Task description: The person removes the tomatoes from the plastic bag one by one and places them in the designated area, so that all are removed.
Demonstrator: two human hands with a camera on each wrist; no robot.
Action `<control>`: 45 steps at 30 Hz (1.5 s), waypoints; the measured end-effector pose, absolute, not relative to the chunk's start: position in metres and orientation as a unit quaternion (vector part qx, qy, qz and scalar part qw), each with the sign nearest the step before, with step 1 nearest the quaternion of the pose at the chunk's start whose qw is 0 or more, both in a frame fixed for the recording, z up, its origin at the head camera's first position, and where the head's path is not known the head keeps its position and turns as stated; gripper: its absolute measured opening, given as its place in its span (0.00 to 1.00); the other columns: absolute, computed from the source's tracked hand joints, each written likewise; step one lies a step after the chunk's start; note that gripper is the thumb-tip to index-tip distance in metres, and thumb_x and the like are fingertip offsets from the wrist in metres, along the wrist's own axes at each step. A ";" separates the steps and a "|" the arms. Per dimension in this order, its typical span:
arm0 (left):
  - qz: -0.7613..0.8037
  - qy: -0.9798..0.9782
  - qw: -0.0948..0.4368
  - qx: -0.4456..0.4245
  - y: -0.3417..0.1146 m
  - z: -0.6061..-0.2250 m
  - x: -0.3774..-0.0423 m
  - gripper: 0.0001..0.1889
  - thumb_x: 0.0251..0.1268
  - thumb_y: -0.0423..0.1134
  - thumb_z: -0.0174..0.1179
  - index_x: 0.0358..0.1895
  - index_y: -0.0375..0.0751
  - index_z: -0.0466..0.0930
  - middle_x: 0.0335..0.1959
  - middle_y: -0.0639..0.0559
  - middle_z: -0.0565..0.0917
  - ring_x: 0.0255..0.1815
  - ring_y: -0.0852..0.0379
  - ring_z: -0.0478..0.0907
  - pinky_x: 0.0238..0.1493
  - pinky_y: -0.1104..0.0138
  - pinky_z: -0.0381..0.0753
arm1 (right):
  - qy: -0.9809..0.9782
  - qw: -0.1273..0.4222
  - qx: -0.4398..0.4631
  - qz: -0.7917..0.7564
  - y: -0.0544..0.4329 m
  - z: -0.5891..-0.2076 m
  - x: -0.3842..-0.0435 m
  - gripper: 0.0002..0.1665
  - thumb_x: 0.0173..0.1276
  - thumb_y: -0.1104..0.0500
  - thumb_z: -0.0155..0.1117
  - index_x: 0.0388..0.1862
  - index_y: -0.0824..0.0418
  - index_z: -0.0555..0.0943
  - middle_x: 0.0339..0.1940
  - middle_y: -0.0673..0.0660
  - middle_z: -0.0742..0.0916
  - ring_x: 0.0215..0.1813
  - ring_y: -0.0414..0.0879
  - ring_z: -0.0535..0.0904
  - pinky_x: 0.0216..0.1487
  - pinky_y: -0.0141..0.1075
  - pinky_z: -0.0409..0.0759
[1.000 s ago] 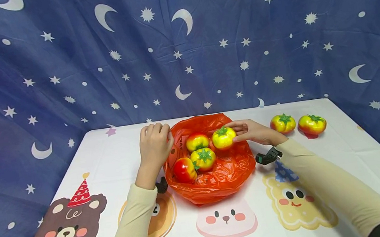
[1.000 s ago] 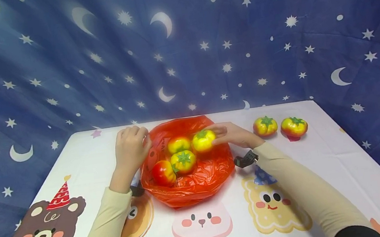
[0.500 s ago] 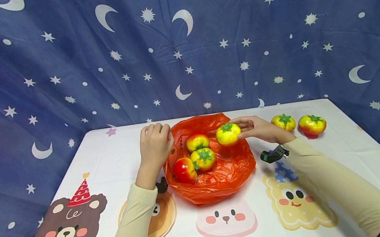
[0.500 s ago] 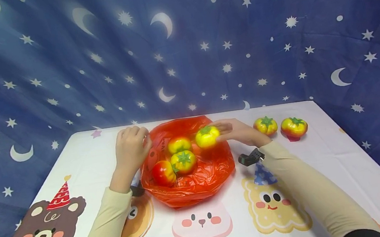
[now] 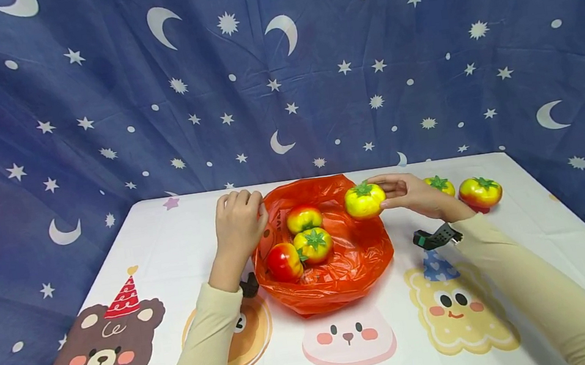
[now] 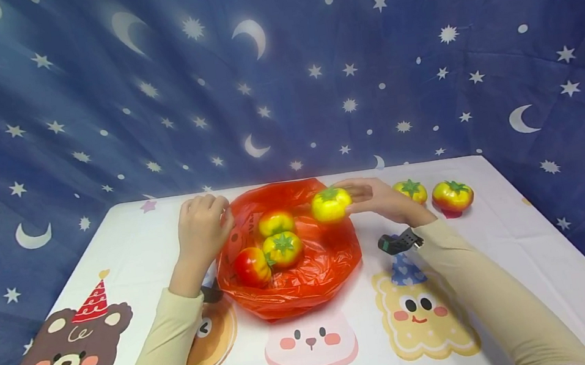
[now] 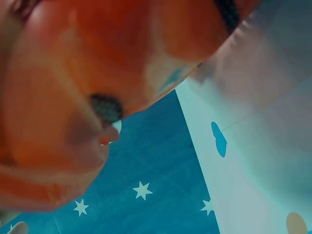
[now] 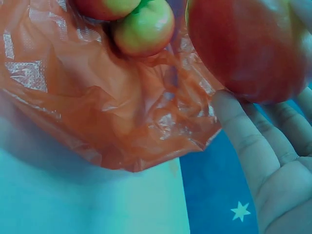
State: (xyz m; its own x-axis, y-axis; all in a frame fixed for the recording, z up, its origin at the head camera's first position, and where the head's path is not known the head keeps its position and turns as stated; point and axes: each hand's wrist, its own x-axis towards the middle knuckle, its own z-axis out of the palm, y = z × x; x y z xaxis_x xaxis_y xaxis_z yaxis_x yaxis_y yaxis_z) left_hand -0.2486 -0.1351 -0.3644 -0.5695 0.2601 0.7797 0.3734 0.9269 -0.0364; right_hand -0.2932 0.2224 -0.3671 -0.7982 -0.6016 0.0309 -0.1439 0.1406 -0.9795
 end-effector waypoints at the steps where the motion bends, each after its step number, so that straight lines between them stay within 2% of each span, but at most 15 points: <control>1: -0.066 -0.883 0.429 -0.180 -0.135 -0.364 -0.249 0.02 0.55 0.33 0.59 0.29 0.37 0.78 0.25 0.44 0.81 0.30 0.46 0.77 0.45 0.55 0.76 | 0.733 0.187 -0.254 -0.603 0.224 -0.367 -0.292 0.31 0.63 0.69 0.59 0.65 0.68 0.64 0.50 0.39 0.83 0.50 0.34 0.81 0.49 0.29 0.80; 7: -0.063 -0.881 0.433 -0.181 -0.135 -0.364 -0.249 0.02 0.55 0.32 0.59 0.28 0.37 0.78 0.25 0.44 0.81 0.30 0.46 0.77 0.45 0.54 0.76 | 0.743 0.177 -0.244 -0.597 0.235 -0.362 -0.287 0.30 0.64 0.69 0.58 0.66 0.64 0.65 0.51 0.39 0.82 0.52 0.34 0.80 0.50 0.28 0.80; 17: -0.064 -0.882 0.431 -0.180 -0.135 -0.365 -0.251 0.02 0.55 0.33 0.60 0.29 0.38 0.79 0.25 0.44 0.81 0.30 0.47 0.77 0.46 0.55 0.76 | 0.772 0.129 -0.228 -0.579 0.247 -0.351 -0.275 0.31 0.63 0.68 0.60 0.66 0.66 0.65 0.51 0.37 0.81 0.52 0.31 0.79 0.50 0.25 0.79; 25: -0.064 -0.883 0.428 -0.181 -0.134 -0.365 -0.252 0.02 0.55 0.33 0.59 0.30 0.37 0.79 0.26 0.44 0.81 0.31 0.47 0.77 0.46 0.54 0.76 | 0.784 0.111 -0.209 -0.573 0.258 -0.344 -0.265 0.33 0.64 0.67 0.59 0.68 0.66 0.62 0.52 0.35 0.79 0.52 0.29 0.78 0.50 0.22 0.77; 35: -0.064 -0.887 0.421 -0.178 -0.134 -0.366 -0.251 0.03 0.55 0.33 0.59 0.30 0.37 0.79 0.26 0.44 0.82 0.31 0.47 0.77 0.46 0.55 0.76 | 0.740 0.096 -0.238 -0.622 0.275 -0.341 -0.256 0.28 0.64 0.73 0.55 0.60 0.51 0.71 0.52 0.40 0.82 0.50 0.32 0.80 0.47 0.25 0.80; 45: -0.064 -0.889 0.418 -0.177 -0.135 -0.366 -0.250 0.03 0.56 0.33 0.58 0.29 0.37 0.79 0.26 0.44 0.82 0.32 0.46 0.77 0.46 0.54 0.76 | 0.721 0.074 -0.242 -0.645 0.294 -0.337 -0.250 0.28 0.64 0.75 0.53 0.58 0.51 0.73 0.51 0.43 0.83 0.48 0.34 0.82 0.48 0.22 0.78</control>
State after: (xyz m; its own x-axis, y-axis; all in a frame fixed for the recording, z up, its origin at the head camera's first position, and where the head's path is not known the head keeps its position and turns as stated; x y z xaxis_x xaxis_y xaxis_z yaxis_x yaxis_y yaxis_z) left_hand -0.2499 -0.1349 -0.3662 -0.5873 0.2614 0.7660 0.3690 0.9288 -0.0340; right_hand -0.2502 0.2936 -0.3369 -0.8722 -0.4440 0.2055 -0.2531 0.0500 -0.9661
